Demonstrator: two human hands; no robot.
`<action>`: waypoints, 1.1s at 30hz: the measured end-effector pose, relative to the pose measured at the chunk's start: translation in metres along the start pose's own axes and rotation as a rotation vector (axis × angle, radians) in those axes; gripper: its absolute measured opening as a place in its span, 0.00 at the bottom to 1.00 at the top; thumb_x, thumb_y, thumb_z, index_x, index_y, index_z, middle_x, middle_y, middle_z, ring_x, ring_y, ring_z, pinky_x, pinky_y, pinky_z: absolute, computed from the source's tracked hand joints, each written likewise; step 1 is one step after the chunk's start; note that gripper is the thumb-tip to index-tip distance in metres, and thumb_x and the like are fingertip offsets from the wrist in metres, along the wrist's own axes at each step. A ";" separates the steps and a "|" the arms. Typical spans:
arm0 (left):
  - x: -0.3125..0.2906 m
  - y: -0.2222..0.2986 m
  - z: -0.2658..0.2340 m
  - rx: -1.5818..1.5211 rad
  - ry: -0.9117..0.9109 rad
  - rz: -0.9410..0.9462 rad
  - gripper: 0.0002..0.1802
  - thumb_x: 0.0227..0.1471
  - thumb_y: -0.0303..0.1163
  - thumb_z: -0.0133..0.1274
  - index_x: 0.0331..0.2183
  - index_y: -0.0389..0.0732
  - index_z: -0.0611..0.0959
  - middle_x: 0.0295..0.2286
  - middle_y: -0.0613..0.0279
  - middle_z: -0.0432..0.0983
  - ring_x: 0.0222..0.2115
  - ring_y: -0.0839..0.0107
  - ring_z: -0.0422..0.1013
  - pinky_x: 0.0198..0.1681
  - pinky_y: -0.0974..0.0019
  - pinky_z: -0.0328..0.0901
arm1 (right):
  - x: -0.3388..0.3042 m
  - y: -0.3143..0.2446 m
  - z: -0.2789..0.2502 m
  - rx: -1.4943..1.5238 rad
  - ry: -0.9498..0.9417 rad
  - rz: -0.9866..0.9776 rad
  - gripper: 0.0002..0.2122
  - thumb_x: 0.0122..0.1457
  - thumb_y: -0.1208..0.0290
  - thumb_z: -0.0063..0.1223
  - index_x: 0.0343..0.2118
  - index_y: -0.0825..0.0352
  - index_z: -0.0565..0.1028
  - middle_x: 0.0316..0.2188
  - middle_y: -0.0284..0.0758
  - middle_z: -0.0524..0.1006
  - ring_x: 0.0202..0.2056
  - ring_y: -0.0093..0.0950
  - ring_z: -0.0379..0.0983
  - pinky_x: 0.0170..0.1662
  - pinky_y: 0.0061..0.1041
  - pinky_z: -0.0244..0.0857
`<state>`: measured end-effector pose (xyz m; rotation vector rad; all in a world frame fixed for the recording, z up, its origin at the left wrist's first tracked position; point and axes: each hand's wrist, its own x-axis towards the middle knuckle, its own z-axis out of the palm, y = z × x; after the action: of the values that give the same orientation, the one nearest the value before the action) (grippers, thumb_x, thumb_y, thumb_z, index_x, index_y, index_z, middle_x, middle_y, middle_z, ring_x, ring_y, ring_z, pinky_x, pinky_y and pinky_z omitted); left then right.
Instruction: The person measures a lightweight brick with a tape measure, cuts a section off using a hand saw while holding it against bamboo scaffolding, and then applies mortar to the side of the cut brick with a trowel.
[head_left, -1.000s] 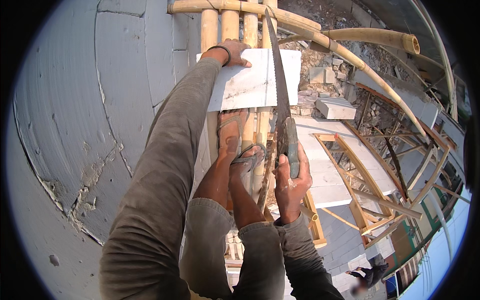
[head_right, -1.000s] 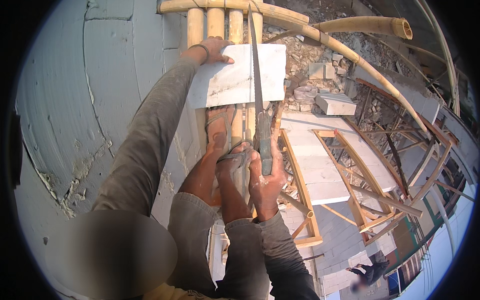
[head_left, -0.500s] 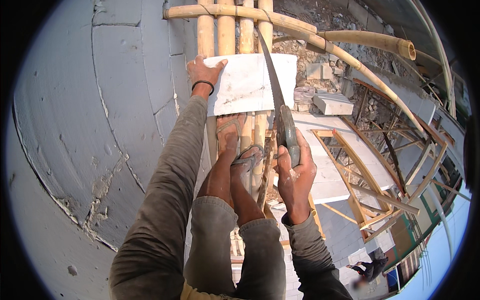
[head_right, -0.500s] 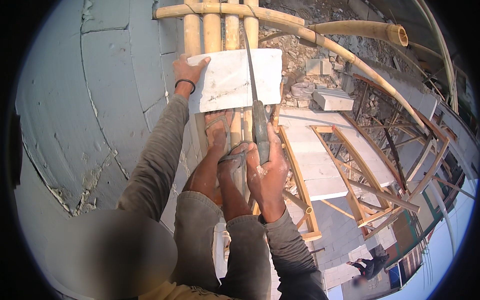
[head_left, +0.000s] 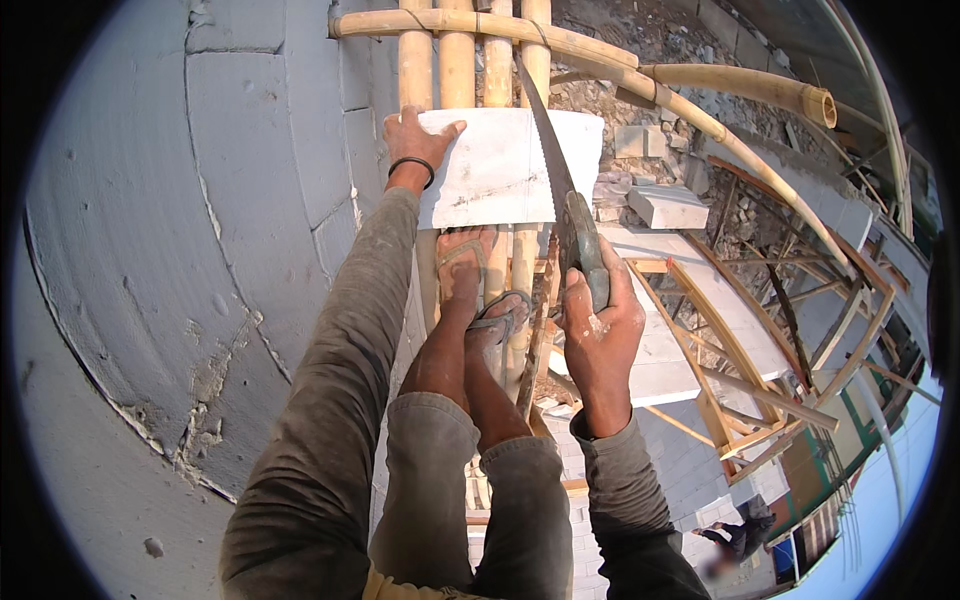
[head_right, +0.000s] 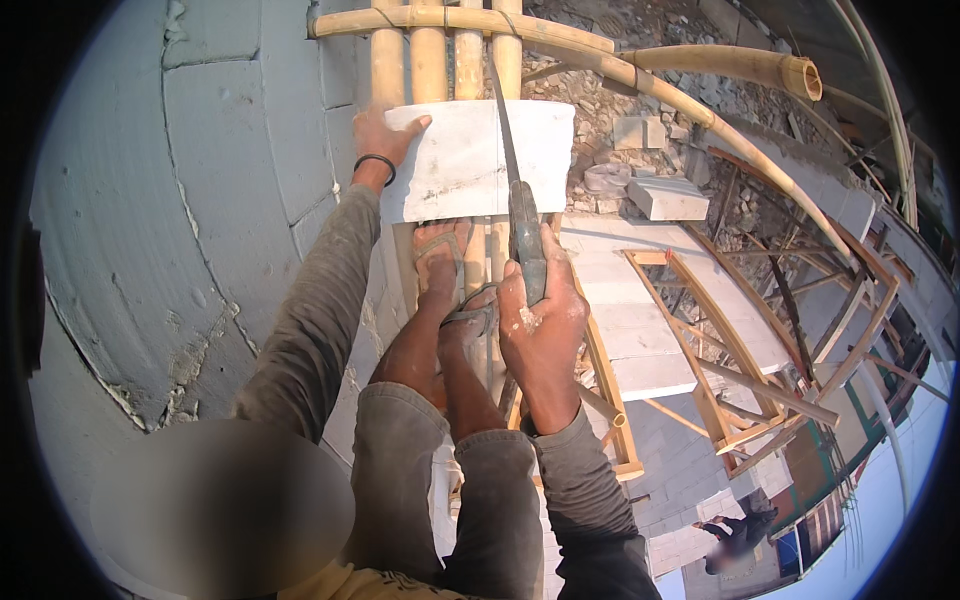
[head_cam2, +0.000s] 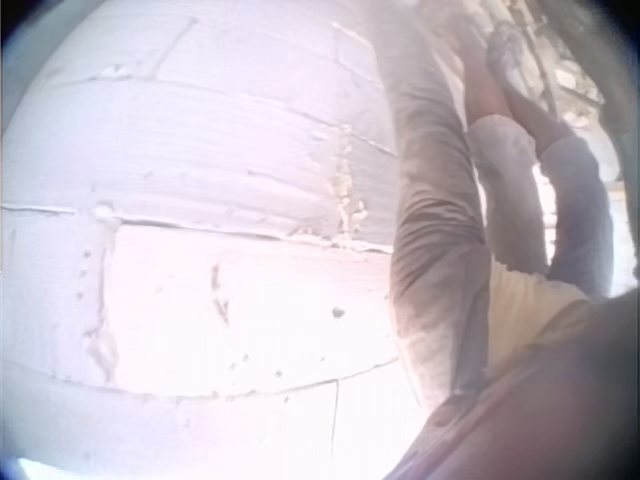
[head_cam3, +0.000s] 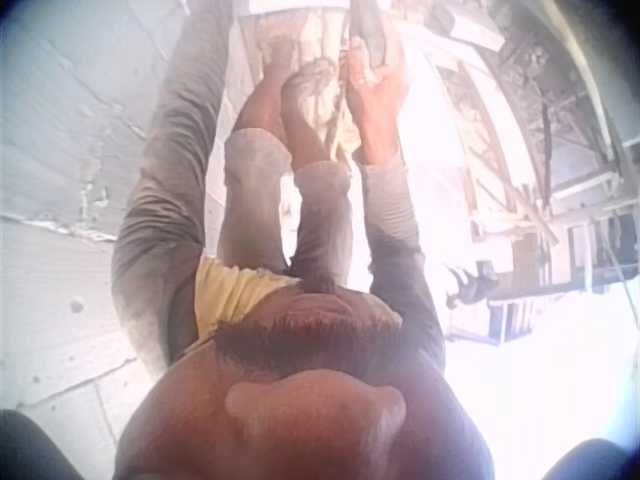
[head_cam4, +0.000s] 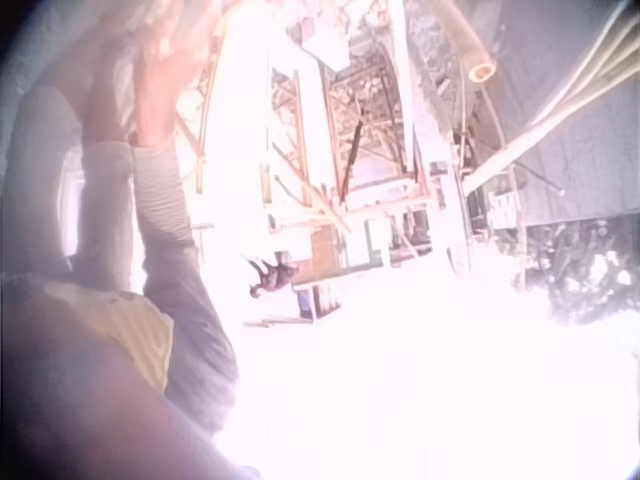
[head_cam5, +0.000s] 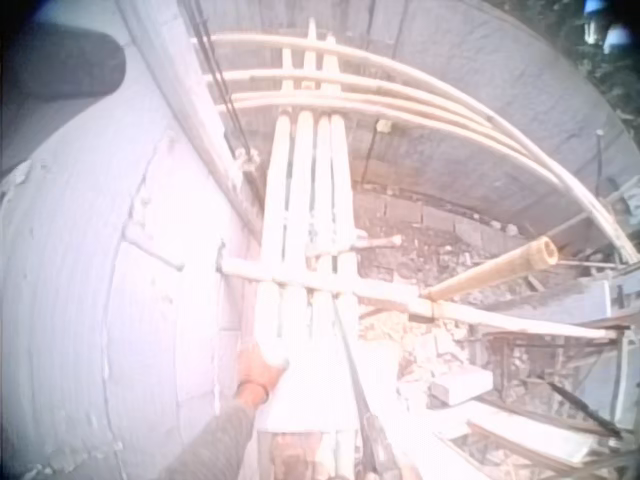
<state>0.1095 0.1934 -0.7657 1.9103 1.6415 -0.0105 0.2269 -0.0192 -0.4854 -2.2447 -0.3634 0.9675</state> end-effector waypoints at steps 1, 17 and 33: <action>0.001 -0.002 -0.002 0.018 -0.001 -0.007 0.43 0.36 0.57 0.73 0.45 0.32 0.80 0.46 0.37 0.73 0.49 0.44 0.69 0.52 0.50 0.66 | 0.000 -0.002 0.000 0.016 -0.001 0.012 0.22 0.62 0.71 0.53 0.57 0.79 0.69 0.41 0.53 0.79 0.41 0.38 0.80 0.46 0.32 0.71; -0.016 0.055 0.035 0.199 0.094 0.472 0.24 0.58 0.51 0.53 0.50 0.48 0.84 0.54 0.47 0.72 0.63 0.50 0.55 0.66 0.37 0.39 | 0.047 -0.025 0.008 -0.027 -0.088 -0.100 0.22 0.63 0.70 0.53 0.55 0.82 0.68 0.37 0.56 0.80 0.40 0.42 0.81 0.44 0.35 0.72; -0.013 0.074 0.044 0.289 -0.027 0.348 0.21 0.57 0.55 0.52 0.43 0.54 0.88 0.47 0.60 0.79 0.57 0.55 0.62 0.65 0.37 0.37 | 0.052 -0.034 -0.008 0.008 -0.143 0.016 0.23 0.63 0.69 0.52 0.57 0.78 0.67 0.41 0.56 0.79 0.44 0.48 0.79 0.47 0.38 0.71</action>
<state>0.1895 0.1591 -0.7643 2.3831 1.3259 -0.1379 0.2685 0.0274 -0.4867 -2.1803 -0.4043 1.1395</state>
